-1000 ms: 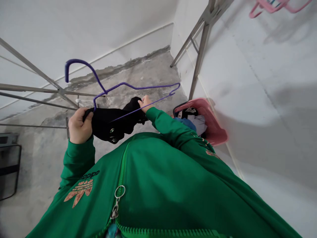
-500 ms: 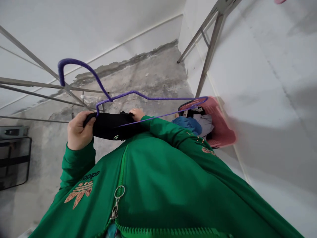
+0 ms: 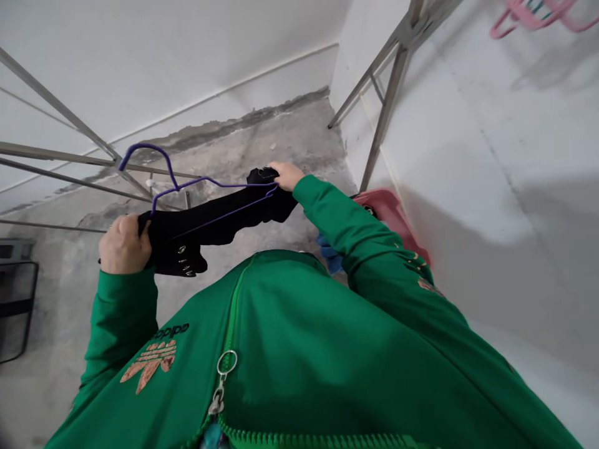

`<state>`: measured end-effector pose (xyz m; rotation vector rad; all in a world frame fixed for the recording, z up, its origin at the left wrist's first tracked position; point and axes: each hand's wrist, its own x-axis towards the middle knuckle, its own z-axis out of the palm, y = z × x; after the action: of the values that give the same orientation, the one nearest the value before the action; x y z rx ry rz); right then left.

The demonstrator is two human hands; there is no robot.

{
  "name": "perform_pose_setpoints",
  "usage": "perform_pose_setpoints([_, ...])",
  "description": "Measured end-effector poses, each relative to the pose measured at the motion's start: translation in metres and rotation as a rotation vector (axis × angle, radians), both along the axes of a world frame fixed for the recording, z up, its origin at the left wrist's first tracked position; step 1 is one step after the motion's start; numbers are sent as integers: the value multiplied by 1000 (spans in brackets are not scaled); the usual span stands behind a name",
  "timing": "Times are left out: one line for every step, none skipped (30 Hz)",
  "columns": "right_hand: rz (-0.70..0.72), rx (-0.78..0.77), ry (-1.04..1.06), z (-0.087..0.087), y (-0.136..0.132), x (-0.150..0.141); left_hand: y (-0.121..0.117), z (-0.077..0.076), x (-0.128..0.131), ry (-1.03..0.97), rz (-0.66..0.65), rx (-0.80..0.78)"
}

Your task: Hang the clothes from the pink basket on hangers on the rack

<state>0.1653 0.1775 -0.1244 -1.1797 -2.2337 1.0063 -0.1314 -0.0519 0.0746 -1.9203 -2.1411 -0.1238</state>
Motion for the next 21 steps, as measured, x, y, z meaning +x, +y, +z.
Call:
perform_pose_setpoints([-24,-4,-15,5,1,2,2,-2,-1,25,20,-4])
perform_pose_setpoints([-47,-5,-24,10,2,4,3,-4,-3,45,37,1])
perform_pose_setpoints([-68,-3,-33,15,2,5,5,-6,-4,57,51,17])
perform_pose_setpoints([-83,0,-46,19,1,6,6,-8,-6,63,59,39])
perform_pose_setpoints([-94,2,-64,24,0,7,7,-11,-9,67,64,64])
perform_pose_setpoints([-105,6,-82,28,-2,8,9,-13,-11,68,68,83])
perform_pose_setpoints([-121,7,-102,33,-5,8,11,-16,-13,69,74,95])
perform_pose_setpoints([-143,7,-123,39,-8,8,14,-18,-15,70,82,97])
perform_pose_setpoints([-171,3,-147,44,-11,8,17,-20,-18,68,89,90])
perform_pose_setpoints([-203,-7,-176,50,-14,8,20,-22,-20,61,94,78])
perform_pose_setpoints([-236,-20,-208,56,-17,8,23,-24,-21,48,96,69])
perform_pose_setpoints([-263,-35,-241,62,-19,8,26,-26,-23,31,92,65])
perform_pose_setpoints([-283,-47,-270,68,-20,7,28,-28,-24,12,79,71])
perform_pose_setpoints([-297,-56,-294,73,-21,7,30,-29,-24,-7,60,85])
perform_pose_setpoints([-305,-62,-315,78,-22,7,32,-30,-23,-22,43,102])
perform_pose_setpoints([-308,-64,-334,82,-23,7,33,-29,-22,-31,36,116])
perform_pose_setpoints([-301,-59,-352,87,-26,6,34,-28,-21,-37,41,117])
perform_pose_setpoints([-278,-51,-371,90,-29,6,34,-26,-19,-42,58,106])
perform_pose_setpoints([-228,-37,-393,94,-34,5,33,-23,-17,-46,79,87])
perform_pose_setpoints([-141,-22,-419,97,-41,4,33,-21,-16,-50,93,69])
perform_pose_setpoints([-18,-12,-447,100,-50,4,32,-18,-16,-51,95,67])
